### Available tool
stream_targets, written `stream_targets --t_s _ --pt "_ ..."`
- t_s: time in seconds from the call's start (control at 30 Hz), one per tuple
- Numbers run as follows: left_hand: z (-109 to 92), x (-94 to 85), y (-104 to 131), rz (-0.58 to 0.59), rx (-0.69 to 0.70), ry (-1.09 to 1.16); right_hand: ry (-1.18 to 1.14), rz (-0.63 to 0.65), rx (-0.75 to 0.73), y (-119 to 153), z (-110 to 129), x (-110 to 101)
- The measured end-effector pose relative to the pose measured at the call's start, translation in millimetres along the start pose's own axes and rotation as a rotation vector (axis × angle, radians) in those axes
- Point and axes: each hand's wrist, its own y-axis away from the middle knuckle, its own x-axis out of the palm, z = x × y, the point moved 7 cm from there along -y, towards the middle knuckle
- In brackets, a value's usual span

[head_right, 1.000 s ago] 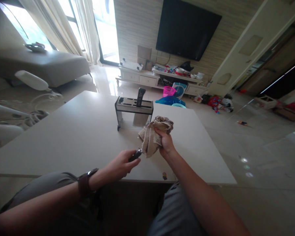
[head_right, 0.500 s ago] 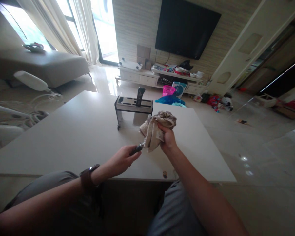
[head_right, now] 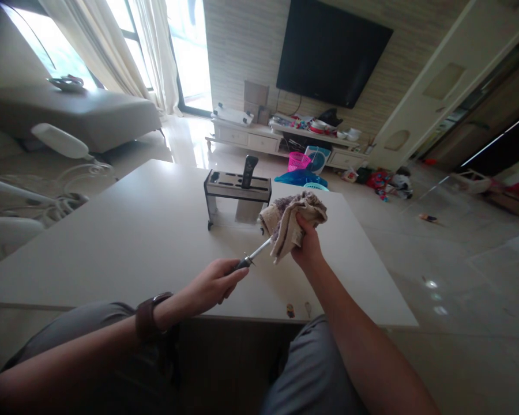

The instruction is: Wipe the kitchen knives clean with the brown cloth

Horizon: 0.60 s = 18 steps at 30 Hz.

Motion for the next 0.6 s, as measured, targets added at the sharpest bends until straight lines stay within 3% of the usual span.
stream_targets --t_s 0.07,0.33,0.6 --pt "1 2.2 -1 -0.01 0.009 0.063 -0.003 0.012 0.058 10 -11 10" --pt "1 -3.7 -8 -0.102 0.016 0.096 0.057 0.317 0.285 64 -65 61" --pt "-7 -7.5 -5 -0.151 0.077 -0.074 0.115 0.194 0.252 61 -67 58"
